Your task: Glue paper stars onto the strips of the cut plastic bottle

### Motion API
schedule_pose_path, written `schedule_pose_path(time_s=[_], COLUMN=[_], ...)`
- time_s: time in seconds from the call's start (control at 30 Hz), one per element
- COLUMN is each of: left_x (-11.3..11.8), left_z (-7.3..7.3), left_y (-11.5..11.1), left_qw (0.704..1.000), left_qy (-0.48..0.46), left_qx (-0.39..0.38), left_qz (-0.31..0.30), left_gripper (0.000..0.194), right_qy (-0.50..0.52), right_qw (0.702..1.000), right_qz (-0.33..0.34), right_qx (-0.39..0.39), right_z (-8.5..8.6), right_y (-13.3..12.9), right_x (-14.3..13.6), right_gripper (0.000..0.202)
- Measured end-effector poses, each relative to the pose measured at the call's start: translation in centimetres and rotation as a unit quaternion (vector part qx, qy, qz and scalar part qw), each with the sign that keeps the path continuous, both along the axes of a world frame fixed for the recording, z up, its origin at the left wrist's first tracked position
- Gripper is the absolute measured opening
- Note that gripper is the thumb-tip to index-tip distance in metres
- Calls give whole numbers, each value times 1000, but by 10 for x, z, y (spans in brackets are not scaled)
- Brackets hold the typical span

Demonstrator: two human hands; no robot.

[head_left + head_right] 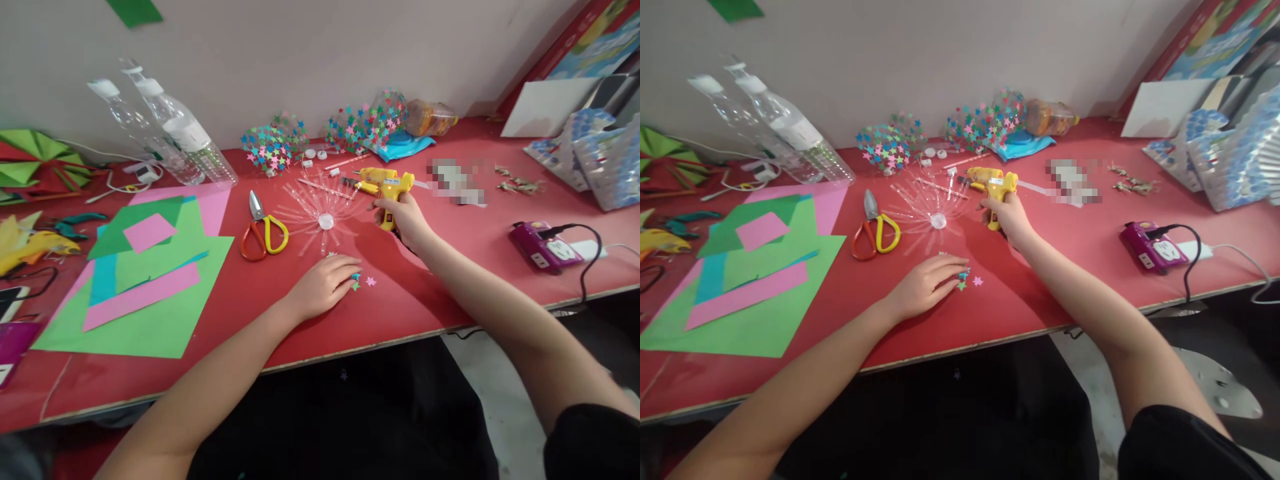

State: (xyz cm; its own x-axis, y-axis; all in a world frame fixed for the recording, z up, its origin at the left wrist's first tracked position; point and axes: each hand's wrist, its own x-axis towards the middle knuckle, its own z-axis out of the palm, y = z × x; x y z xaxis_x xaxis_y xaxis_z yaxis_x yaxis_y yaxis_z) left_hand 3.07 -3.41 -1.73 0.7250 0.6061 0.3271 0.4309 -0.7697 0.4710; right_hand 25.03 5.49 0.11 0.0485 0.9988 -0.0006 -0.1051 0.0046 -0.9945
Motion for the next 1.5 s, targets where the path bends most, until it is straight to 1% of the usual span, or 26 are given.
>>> schedule_pose_path(time_s=[0.07, 0.13, 0.23, 0.3, 0.4, 0.47, 0.53, 0.63, 0.73, 0.8, 0.97, 1.03, 1.1, 1.17, 1.23, 1.27, 1.3, 1.33, 1.37, 1.4, 1.43, 1.5], left_x=[9, 20, 37, 41, 34, 23, 11, 1, 3, 8, 18, 20, 20, 20, 19, 18, 18, 17, 18, 18, 18, 20], left_z=[3, 7, 12, 13, 12, 12, 12, 12, 12, 13, 11, 8, 6, 6, 9, 12, 15, 18, 21, 23, 25, 25], left_y=[0, 0, 2, 1, -2, -4, -4, -2, -4, -8, -20, -23, -25, -27, -27, -27, -27, -27, -27, -28, -28, -28], left_qw=[1000, 997, 990, 987, 989, 993, 995, 996, 996, 994, 983, 976, 969, 972, 988, 994, 993, 980, 956, 925, 893, 842], left_qy=[24, 73, 139, 155, 133, 95, 57, 52, 78, 103, 143, 164, 192, 185, 112, 51, -17, -84, -145, -196, -237, -298], left_qx=[17, 28, 36, 40, 47, 43, 32, 22, 16, 27, 83, 118, 141, 135, 82, 30, -42, -126, -213, -289, -350, -421], left_qz=[-11, -7, 18, 34, 42, 47, 70, 71, 37, 28, 77, 74, 60, 52, 69, 87, 107, 127, 142, 151, 155, 155], left_gripper=[25, 24, 23, 20, 20, 19, 17, 16, 17, 15, 20, 20, 25, 28, 25, 21, 17, 14, 12, 12, 12, 11], right_qy=[-51, -88, -63, -35, -23, -10, 1, 14, 11, -1, -45, -51, -50, -46, -37, -33, -34, -42, -60, -90, -128, -215], right_qw=[999, 996, 997, 998, 999, 999, 999, 999, 999, 999, 997, 996, 996, 996, 997, 997, 996, 995, 992, 987, 978, 950], right_qz=[7, -8, -33, -25, -11, -2, 14, 35, 46, 48, 64, 68, 65, 58, 46, 41, 41, 47, 62, 87, 116, 166], right_qx=[7, 16, 27, 34, 46, 48, 48, 31, 12, 11, 22, 28, 35, 42, 54, 63, 72, 82, 92, 103, 115, 156], right_z=[0, -3, -10, -13, -13, -12, -10, -9, -6, -5, -5, -5, -4, -3, -2, -1, 0, 2, 3, 4, 6, 9], right_y=[0, 1, -1, -4, -11, -15, -19, -25, -31, -34, -38, -39, -39, -40, -43, -45, -48, -51, -54, -58, -62, -70], right_x=[9, 16, 20, 20, 18, 18, 17, 14, 11, 9, 5, 5, 4, 5, 7, 8, 9, 10, 10, 10, 9, 5], right_gripper=[10, 7, 8, 12, 15, 15, 14, 14, 15, 15, 14, 14, 13, 12, 12, 13, 13, 12, 10, 8, 6, 4])
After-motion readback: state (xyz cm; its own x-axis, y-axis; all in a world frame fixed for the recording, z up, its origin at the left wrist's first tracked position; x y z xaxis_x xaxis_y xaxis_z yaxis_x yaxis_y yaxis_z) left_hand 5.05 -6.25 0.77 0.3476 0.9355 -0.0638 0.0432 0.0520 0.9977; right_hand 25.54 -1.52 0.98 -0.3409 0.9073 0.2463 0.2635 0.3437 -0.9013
